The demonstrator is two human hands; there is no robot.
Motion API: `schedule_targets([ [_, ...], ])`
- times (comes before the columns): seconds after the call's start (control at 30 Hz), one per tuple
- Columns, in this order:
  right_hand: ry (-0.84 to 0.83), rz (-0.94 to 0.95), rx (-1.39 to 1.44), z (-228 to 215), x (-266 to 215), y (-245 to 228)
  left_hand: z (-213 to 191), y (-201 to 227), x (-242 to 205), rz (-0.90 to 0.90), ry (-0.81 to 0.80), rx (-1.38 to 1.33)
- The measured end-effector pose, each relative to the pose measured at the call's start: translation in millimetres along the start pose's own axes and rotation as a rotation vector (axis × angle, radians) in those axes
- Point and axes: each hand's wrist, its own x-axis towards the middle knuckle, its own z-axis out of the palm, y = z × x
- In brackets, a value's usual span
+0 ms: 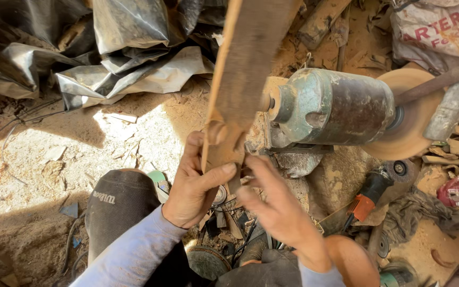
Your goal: The person shapes a wooden piece by pressing it against a rotating drum sander, then switches to a handheld angle grinder to smooth the surface. The person holds and repositions the wood repeatedly while sanding.
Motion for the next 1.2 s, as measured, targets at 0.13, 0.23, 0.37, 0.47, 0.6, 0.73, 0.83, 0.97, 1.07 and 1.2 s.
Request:
schedule_targets([
  [0.13,-0.064,0.025,0.245,31,37,-1,-1,19,-4,0.067,0.041,0.048],
  [0.23,-0.138,0.032,0.477,44,50,15,-10,39,-5,0.053,0.054,0.08],
  [0.37,-0.219,0.248,0.689,59,49,42,-37,68,37,0.146,0.073,0.024],
  [0.47,-0.154,0.349,0.774,59,67,63,-64,78,98,0.057,0.037,-0.023],
  [0.6,-0.1,0.442,0.884,46,82,69,-85,50,154,-0.091,0.104,-0.015],
  [0.73,0.0,0.511,1.035,33,83,69,-100,10,184,-0.184,0.14,-0.013],
  [0.83,0.043,0.525,1.11,29,81,72,-99,-21,193,-0.184,0.189,0.032],
  [0.97,0.068,0.49,1.037,14,78,78,-95,-34,196,-0.144,0.146,0.085],
  [1.07,0.113,0.522,1.01,5,76,82,-91,-35,192,-0.142,0.095,0.152],
  [1.2,0.084,0.493,1.085,4,76,85,-82,-33,196,-0.152,0.209,0.186],
])
